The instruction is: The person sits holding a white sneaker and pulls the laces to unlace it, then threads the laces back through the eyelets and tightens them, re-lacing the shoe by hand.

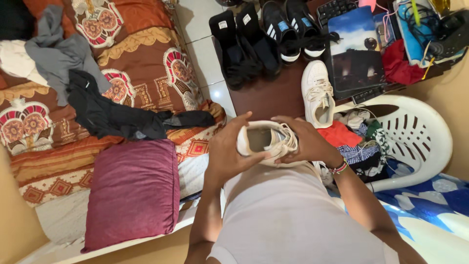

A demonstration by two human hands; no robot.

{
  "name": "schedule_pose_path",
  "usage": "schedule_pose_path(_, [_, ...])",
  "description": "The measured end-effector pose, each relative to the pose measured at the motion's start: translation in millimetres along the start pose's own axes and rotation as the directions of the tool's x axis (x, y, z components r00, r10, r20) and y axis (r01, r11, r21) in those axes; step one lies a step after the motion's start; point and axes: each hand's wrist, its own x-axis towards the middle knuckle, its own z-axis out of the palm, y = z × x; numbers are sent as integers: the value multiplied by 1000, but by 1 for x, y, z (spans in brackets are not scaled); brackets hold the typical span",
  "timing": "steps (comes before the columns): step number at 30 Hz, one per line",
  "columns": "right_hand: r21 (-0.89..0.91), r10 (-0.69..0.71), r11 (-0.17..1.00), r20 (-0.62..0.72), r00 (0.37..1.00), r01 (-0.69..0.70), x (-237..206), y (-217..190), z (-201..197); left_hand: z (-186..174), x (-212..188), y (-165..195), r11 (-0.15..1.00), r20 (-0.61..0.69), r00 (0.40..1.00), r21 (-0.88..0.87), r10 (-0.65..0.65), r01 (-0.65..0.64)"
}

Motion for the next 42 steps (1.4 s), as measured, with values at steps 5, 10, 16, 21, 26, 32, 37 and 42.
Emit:
schedule_pose_path(5, [51, -75, 995, -135, 988, 82, -9, -15, -11, 9, 0, -1, 988, -235, 972, -147, 0, -36])
schedule_pose_path(10, [24, -347, 930, -267, 899, 367, -26, -35, -24, 16, -6, -1, 967, -322, 941, -191, 99, -168])
schedule_pose_path(16, [-155, -376, 926, -296, 878, 344, -24, -49, -21, 17, -3, 0, 965, -382, 915, -165, 128, -204])
schedule_pose_path(21, [-24, -372, 921, -354, 858, 390, -26, -45, -23, 17, -5, 0, 965, -427, 898, -172, 109, -199])
schedule_pose_path(26, [247, -325, 864, -391, 861, 439, -35, -29, -32, 19, -6, -2, 953, -424, 899, -210, 112, -218])
schedule_pose_path(32, [699, -206, 535, -438, 875, 475, -39, -24, -52, 15, -3, 0, 948, -415, 905, -242, 91, -207])
schedule_pose_path(37, [106, 16, 994, -218, 976, 8, -42, -39, -53, 12, 0, 2, 952, -406, 908, -223, 105, -210])
schedule_pose_path(42, [33, -394, 902, -347, 851, 431, -43, -39, -47, 9, 4, 0, 960, -443, 887, -169, 129, -224])
